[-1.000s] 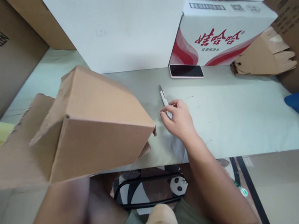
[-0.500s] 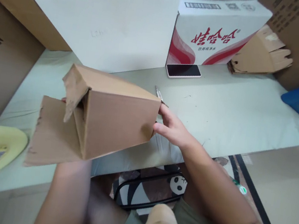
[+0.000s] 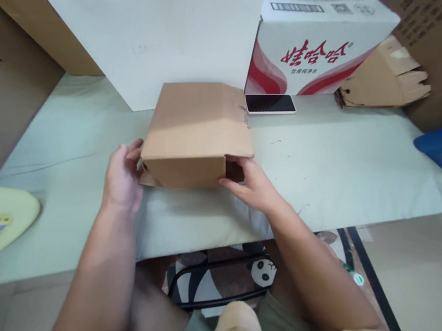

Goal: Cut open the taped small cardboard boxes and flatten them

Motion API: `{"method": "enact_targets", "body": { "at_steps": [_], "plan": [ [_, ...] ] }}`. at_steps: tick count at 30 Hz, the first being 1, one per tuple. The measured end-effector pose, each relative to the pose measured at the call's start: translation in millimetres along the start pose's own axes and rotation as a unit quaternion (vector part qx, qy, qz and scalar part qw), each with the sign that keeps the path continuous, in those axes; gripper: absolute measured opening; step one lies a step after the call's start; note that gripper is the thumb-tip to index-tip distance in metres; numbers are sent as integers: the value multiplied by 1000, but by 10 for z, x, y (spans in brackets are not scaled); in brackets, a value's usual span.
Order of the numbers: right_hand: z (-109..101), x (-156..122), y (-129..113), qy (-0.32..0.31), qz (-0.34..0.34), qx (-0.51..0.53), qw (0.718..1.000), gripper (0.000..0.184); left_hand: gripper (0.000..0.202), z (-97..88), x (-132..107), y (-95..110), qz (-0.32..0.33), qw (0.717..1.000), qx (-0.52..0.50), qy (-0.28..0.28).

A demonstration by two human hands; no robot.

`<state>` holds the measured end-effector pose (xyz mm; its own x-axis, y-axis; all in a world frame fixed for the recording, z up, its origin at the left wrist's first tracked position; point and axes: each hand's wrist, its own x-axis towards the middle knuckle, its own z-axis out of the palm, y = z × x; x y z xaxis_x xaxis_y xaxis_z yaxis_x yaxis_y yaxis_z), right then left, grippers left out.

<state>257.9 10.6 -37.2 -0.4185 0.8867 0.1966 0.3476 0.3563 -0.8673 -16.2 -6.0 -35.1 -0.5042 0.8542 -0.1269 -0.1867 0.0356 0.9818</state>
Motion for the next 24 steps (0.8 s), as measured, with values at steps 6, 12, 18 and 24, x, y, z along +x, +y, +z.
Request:
{"method": "enact_targets", "body": {
  "at_steps": [6,12,18,24],
  "plan": [
    [9,16,-37,10,63,-44,997,30,41,97,-83,46,-11,1000,-9,-10],
    [68,12,-17,47,106,-40,993,37,40,107,-68,136,120,989,-63,57],
    [66,30,-9,160,113,-37,980,54,33,186,-160,157,87,983,-145,-66],
    [29,-4,-72,204,51,88,974,35,39,196,-156,115,153,979,-109,-74]
  ]
}}
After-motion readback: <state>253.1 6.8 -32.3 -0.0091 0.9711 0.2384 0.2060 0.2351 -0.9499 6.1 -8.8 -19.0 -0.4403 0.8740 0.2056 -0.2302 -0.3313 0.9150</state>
